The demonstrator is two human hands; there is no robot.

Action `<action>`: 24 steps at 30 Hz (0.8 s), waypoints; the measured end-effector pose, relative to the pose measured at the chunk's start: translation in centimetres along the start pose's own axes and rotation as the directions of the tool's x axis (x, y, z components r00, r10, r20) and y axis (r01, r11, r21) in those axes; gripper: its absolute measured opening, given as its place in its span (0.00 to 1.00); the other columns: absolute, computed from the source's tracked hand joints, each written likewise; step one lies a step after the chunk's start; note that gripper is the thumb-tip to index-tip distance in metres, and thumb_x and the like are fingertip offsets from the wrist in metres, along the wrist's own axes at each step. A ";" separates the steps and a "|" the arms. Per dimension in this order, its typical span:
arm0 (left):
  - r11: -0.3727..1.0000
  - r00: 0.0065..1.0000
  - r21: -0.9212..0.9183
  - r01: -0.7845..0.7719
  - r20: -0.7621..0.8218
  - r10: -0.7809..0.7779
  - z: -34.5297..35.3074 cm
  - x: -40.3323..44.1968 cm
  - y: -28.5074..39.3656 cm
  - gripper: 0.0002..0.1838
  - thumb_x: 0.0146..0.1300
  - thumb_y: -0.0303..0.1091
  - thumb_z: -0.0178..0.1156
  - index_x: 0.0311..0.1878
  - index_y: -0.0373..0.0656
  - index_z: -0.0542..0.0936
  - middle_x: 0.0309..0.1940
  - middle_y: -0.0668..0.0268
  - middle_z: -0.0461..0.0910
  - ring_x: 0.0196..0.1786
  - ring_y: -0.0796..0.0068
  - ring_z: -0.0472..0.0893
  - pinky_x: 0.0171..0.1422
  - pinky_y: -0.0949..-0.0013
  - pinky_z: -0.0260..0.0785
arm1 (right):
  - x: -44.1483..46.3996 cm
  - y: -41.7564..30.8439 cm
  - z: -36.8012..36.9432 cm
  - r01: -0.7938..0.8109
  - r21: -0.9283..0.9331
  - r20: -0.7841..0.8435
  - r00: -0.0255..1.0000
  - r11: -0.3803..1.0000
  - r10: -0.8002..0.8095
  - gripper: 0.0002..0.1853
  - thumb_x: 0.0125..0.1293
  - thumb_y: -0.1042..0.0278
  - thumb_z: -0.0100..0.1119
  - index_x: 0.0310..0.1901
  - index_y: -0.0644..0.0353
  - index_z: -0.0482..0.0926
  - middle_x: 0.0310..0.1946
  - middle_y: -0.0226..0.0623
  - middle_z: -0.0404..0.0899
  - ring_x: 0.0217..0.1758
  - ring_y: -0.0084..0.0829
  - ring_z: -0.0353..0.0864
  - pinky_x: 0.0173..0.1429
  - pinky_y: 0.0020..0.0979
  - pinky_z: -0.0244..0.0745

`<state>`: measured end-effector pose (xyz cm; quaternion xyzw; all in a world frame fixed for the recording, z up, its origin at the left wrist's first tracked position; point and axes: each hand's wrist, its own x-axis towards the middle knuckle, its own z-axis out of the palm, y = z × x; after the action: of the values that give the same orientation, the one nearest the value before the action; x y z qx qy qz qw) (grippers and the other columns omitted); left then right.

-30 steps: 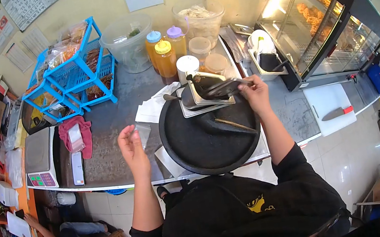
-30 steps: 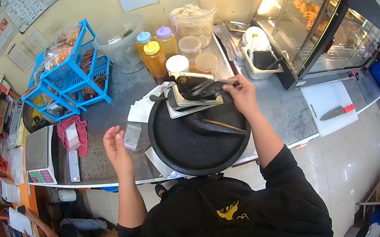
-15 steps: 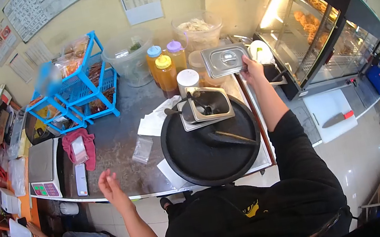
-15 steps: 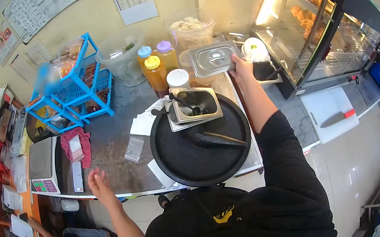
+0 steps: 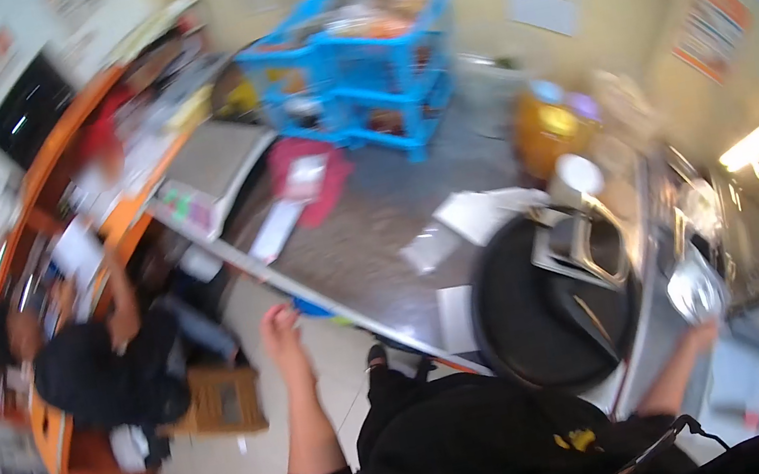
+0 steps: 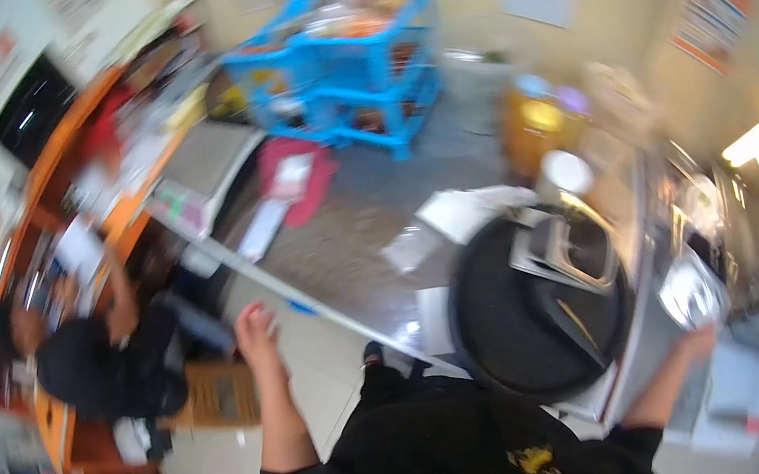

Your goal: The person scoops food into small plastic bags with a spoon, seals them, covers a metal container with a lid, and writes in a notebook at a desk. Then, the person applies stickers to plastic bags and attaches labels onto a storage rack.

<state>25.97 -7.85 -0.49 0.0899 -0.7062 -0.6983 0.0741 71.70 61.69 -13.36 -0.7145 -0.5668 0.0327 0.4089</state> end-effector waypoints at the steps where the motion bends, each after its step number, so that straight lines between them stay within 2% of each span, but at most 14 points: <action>1: 1.000 1.000 0.004 0.005 -0.025 -0.005 0.0 0.1 0.3 0.18 0.68 0.49 0.53 0.55 0.50 0.72 0.52 0.69 0.75 0.53 0.73 0.75 0.55 0.65 0.65 | -0.8 1.1 -1.9 0.146 -0.228 0.025 0.989 0.963 -0.144 0.15 0.67 0.61 0.49 0.38 0.63 0.81 0.30 0.45 0.83 0.27 0.39 0.79 0.30 0.44 0.71; 2: 0.999 0.999 -0.029 -0.038 -0.030 0.037 0.0 0.5 0.1 0.18 0.69 0.49 0.53 0.55 0.50 0.72 0.52 0.69 0.75 0.53 0.74 0.75 0.55 0.66 0.65 | -2.4 2.2 -3.0 0.266 -0.358 0.041 0.962 0.895 -0.269 0.13 0.66 0.61 0.50 0.41 0.57 0.82 0.33 0.44 0.83 0.31 0.45 0.82 0.32 0.45 0.73; 3: 0.995 0.997 -0.062 -0.081 -0.013 0.081 0.0 0.7 -0.2 0.17 0.69 0.48 0.52 0.54 0.50 0.72 0.52 0.70 0.75 0.52 0.74 0.75 0.55 0.66 0.64 | -1.5 3.0 -3.3 0.102 -0.566 0.166 0.986 0.818 -0.008 0.11 0.65 0.61 0.51 0.42 0.51 0.81 0.34 0.41 0.84 0.32 0.44 0.82 0.36 0.45 0.75; 4: 0.988 0.994 -0.104 -0.112 -0.005 0.112 0.1 1.1 -0.1 0.16 0.70 0.47 0.52 0.54 0.50 0.72 0.52 0.70 0.75 0.51 0.75 0.75 0.55 0.66 0.64 | -0.7 8.1 -0.7 0.164 -0.340 0.075 0.986 0.926 -0.147 0.11 0.65 0.60 0.51 0.39 0.56 0.80 0.34 0.41 0.82 0.37 0.38 0.80 0.45 0.41 0.74; 5: 0.980 0.990 -0.146 -0.138 0.019 0.142 0.4 1.5 0.1 0.15 0.70 0.46 0.52 0.55 0.50 0.71 0.51 0.71 0.75 0.51 0.76 0.74 0.54 0.67 0.63 | -1.4 7.9 -1.8 0.114 -0.428 0.116 0.991 0.897 -0.070 0.11 0.65 0.61 0.51 0.39 0.56 0.80 0.34 0.41 0.81 0.37 0.38 0.80 0.45 0.41 0.74; 7: 0.974 0.986 -0.162 -0.158 0.028 0.165 1.4 2.0 0.3 0.15 0.71 0.44 0.52 0.54 0.49 0.71 0.51 0.71 0.75 0.49 0.78 0.74 0.52 0.70 0.63 | -3.3 5.7 -2.9 0.093 -0.482 0.165 0.986 0.871 -0.015 0.10 0.64 0.62 0.51 0.39 0.56 0.79 0.35 0.41 0.81 0.38 0.38 0.79 0.45 0.41 0.73; 11: 0.979 0.987 -0.147 -0.142 0.053 0.152 1.9 2.0 0.5 0.15 0.71 0.43 0.52 0.54 0.46 0.71 0.51 0.70 0.75 0.49 0.79 0.73 0.51 0.74 0.62 | -5.8 2.0 -3.2 0.136 -0.474 0.221 0.975 0.870 -0.032 0.09 0.63 0.64 0.53 0.39 0.57 0.79 0.35 0.40 0.80 0.39 0.37 0.78 0.46 0.40 0.72; 14: 0.982 0.991 -0.152 -0.115 0.053 0.125 1.1 2.1 0.5 0.16 0.71 0.44 0.52 0.54 0.46 0.71 0.52 0.70 0.74 0.49 0.78 0.73 0.52 0.73 0.63 | -7.0 -0.3 -3.3 0.164 -0.444 0.231 0.971 0.881 -0.064 0.08 0.62 0.65 0.53 0.39 0.57 0.78 0.36 0.40 0.79 0.40 0.37 0.77 0.46 0.39 0.72; 20: 0.985 0.995 -0.150 -0.090 0.026 0.095 -1.7 3.9 0.9 0.17 0.70 0.45 0.53 0.55 0.46 0.70 0.53 0.69 0.74 0.52 0.76 0.74 0.55 0.69 0.63 | -9.6 -5.7 -3.7 0.230 -0.256 0.135 0.970 0.939 -0.201 0.07 0.61 0.69 0.55 0.40 0.58 0.77 0.37 0.40 0.77 0.41 0.36 0.75 0.47 0.37 0.71; 24: 0.992 0.998 -0.110 -0.056 0.003 0.057 -4.0 7.2 -0.4 0.17 0.70 0.46 0.53 0.55 0.47 0.70 0.54 0.68 0.74 0.52 0.75 0.74 0.56 0.68 0.63 | -13.6 -14.1 -5.9 0.380 0.067 -0.051 0.925 0.923 -0.377 0.07 0.60 0.71 0.56 0.40 0.59 0.77 0.38 0.40 0.76 0.43 0.36 0.74 0.48 0.36 0.70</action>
<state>19.94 -13.42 -1.01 0.0634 -0.6692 -0.7340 0.0966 58.80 47.36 -6.34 -0.5760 -0.6849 -0.0385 0.4446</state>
